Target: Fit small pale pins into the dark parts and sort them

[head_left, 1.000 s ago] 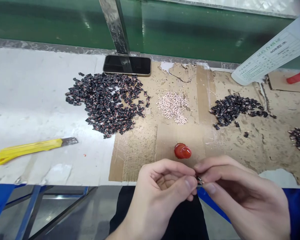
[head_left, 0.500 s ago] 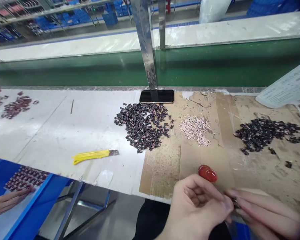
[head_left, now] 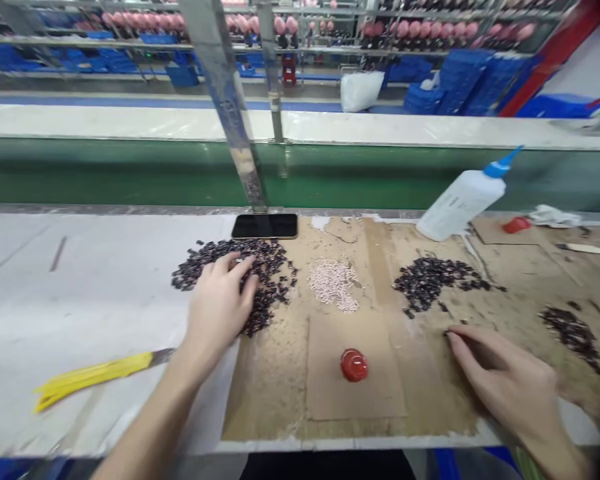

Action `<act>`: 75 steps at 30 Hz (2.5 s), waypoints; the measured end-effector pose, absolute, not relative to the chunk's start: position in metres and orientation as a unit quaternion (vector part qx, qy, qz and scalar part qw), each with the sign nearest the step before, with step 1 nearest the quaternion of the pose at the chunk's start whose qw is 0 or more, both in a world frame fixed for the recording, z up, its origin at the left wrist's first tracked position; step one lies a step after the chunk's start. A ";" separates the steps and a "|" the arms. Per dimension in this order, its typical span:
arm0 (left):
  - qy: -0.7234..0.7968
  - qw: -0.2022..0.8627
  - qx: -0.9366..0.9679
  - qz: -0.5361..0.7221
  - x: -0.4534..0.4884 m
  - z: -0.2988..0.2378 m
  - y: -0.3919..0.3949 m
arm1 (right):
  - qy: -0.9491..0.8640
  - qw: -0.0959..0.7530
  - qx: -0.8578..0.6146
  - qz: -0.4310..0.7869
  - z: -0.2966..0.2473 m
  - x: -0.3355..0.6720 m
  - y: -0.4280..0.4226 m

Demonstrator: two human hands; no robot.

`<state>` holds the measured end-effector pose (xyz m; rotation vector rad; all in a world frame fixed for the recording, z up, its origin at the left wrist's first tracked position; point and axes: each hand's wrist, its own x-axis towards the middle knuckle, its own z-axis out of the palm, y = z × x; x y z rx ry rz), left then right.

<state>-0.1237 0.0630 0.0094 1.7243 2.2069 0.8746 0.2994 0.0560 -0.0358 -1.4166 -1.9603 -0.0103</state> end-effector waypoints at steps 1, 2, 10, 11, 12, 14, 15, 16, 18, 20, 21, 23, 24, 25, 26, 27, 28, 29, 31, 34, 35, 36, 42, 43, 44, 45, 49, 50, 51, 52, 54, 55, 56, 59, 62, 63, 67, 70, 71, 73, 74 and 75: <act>0.749 0.104 0.594 0.274 -0.135 0.006 0.071 | -0.765 0.343 -0.545 -0.024 -0.036 0.303 0.062; 0.748 0.106 0.604 0.253 -0.142 0.003 0.076 | -0.771 0.335 -0.541 -0.040 -0.036 0.306 0.069; 0.756 0.118 0.608 0.212 -0.150 0.002 0.075 | -0.771 0.359 -0.519 -0.083 -0.027 0.281 0.104; 0.757 0.124 0.602 0.222 -0.150 0.002 0.075 | -0.775 0.362 -0.512 -0.078 -0.022 0.268 0.105; 0.758 0.129 0.595 0.233 -0.151 0.002 0.076 | -0.787 0.356 -0.501 -0.065 -0.018 0.254 0.106; 0.759 0.138 0.582 0.257 -0.153 0.002 0.077 | -0.829 0.310 -0.466 -0.014 -0.008 0.223 0.107; 0.759 0.142 0.577 0.267 -0.154 0.003 0.077 | -0.851 0.276 -0.447 0.013 -0.004 0.208 0.108; 0.758 0.146 0.572 0.277 -0.155 0.003 0.077 | -0.867 0.247 -0.430 0.036 -0.001 0.194 0.108; 0.754 0.154 0.565 0.297 -0.156 0.006 0.076 | -0.887 0.200 -0.410 0.069 0.004 0.172 0.111; 0.750 0.161 0.554 0.325 -0.155 0.008 0.072 | -0.895 0.170 -0.403 0.087 0.003 0.158 0.115; 0.748 0.167 0.544 0.342 -0.154 0.010 0.069 | -0.896 0.161 -0.404 0.093 0.002 0.154 0.116; 0.742 0.195 0.516 0.381 -0.148 0.011 0.059 | -0.895 0.152 -0.407 0.103 -0.003 0.150 0.119; 0.738 0.215 0.501 0.397 -0.144 0.011 0.053 | -0.893 0.152 -0.409 0.109 -0.005 0.150 0.120; 0.734 0.236 0.488 0.409 -0.138 0.011 0.047 | -0.891 0.156 -0.412 0.115 -0.007 0.150 0.121; 0.727 0.262 0.475 0.421 -0.131 0.011 0.041 | -0.888 0.162 -0.414 0.122 -0.008 0.150 0.122; 0.718 0.290 0.461 0.433 -0.124 0.011 0.034 | -0.883 0.171 -0.417 0.129 -0.009 0.151 0.122; 0.705 0.324 0.440 0.452 -0.117 0.011 0.029 | -0.877 0.183 -0.422 0.136 -0.009 0.151 0.122; 0.685 0.370 0.407 0.478 -0.109 0.012 0.024 | -0.870 0.197 -0.428 0.144 -0.009 0.152 0.122; 0.639 0.444 0.350 0.521 -0.096 0.014 0.016 | -0.854 0.225 -0.440 0.163 -0.007 0.152 0.121; 0.579 0.498 0.313 0.565 -0.081 0.017 0.009 | -0.826 0.263 -0.457 0.201 -0.003 0.153 0.120; 0.564 0.507 0.303 0.576 -0.078 0.018 0.008 | -0.814 0.275 -0.464 0.215 -0.002 0.153 0.119; 0.554 0.515 0.291 0.586 -0.075 0.018 0.007 | -0.801 0.286 -0.472 0.230 0.000 0.154 0.118; 0.523 0.529 0.275 0.609 -0.054 0.022 0.006 | -0.695 0.338 -0.497 0.394 0.011 0.165 0.106; 0.523 0.520 0.293 0.609 -0.050 0.024 0.007 | -0.654 0.348 -0.498 0.451 0.013 0.168 0.103; 0.527 0.504 0.322 0.604 -0.045 0.026 0.008 | -0.606 0.358 -0.495 0.509 0.014 0.170 0.100; 0.532 0.481 0.362 0.595 -0.040 0.029 0.009 | -0.555 0.366 -0.489 0.564 0.016 0.172 0.097; 0.523 0.365 0.524 0.565 -0.020 0.038 0.014 | -0.426 0.380 -0.444 0.690 0.023 0.171 0.081; 0.514 0.345 0.545 0.565 -0.016 0.039 0.014 | -0.405 0.379 -0.434 0.710 0.025 0.169 0.077; 0.508 0.328 0.559 0.567 -0.013 0.039 0.014 | -0.385 0.378 -0.426 0.726 0.027 0.166 0.073; 0.502 0.315 0.570 0.569 -0.010 0.039 0.014 | -0.367 0.377 -0.422 0.738 0.028 0.164 0.069; 0.494 0.296 0.582 0.574 -0.006 0.038 0.014 | -0.344 0.373 -0.413 0.756 0.031 0.161 0.063; 0.492 0.292 0.585 0.575 -0.005 0.038 0.013 | -0.340 0.372 -0.405 0.763 0.032 0.160 0.061; 0.489 0.292 0.587 0.575 -0.005 0.038 0.013 | -0.342 0.370 -0.394 0.768 0.032 0.160 0.059; 0.480 0.322 0.593 0.560 -0.009 0.040 0.012 | -0.367 0.363 -0.370 0.772 0.029 0.165 0.057; 0.475 0.347 0.610 0.530 -0.014 0.043 0.011 | -0.396 0.351 -0.370 0.763 0.026 0.172 0.059; 0.472 0.350 0.620 0.520 -0.016 0.043 0.011 | -0.405 0.348 -0.371 0.760 0.025 0.174 0.060; 0.454 0.328 0.654 0.508 -0.021 0.040 0.010 | -0.429 0.362 -0.379 0.736 0.028 0.175 0.062; 0.454 0.277 0.668 0.520 -0.019 0.036 0.009 | -0.441 0.387 -0.380 0.715 0.031 0.169 0.059; 0.455 0.259 0.669 0.528 -0.018 0.034 0.008 | -0.446 0.397 -0.384 0.704 0.032 0.167 0.057; 0.458 0.244 0.656 0.548 -0.012 0.031 0.005 | -0.458 0.414 -0.402 0.676 0.032 0.163 0.051; 0.462 0.250 0.639 0.562 -0.009 0.029 0.002 | -0.466 0.420 -0.412 0.661 0.032 0.162 0.047; 0.467 0.267 0.616 0.576 -0.006 0.027 0.000 | -0.476 0.426 -0.421 0.644 0.032 0.161 0.043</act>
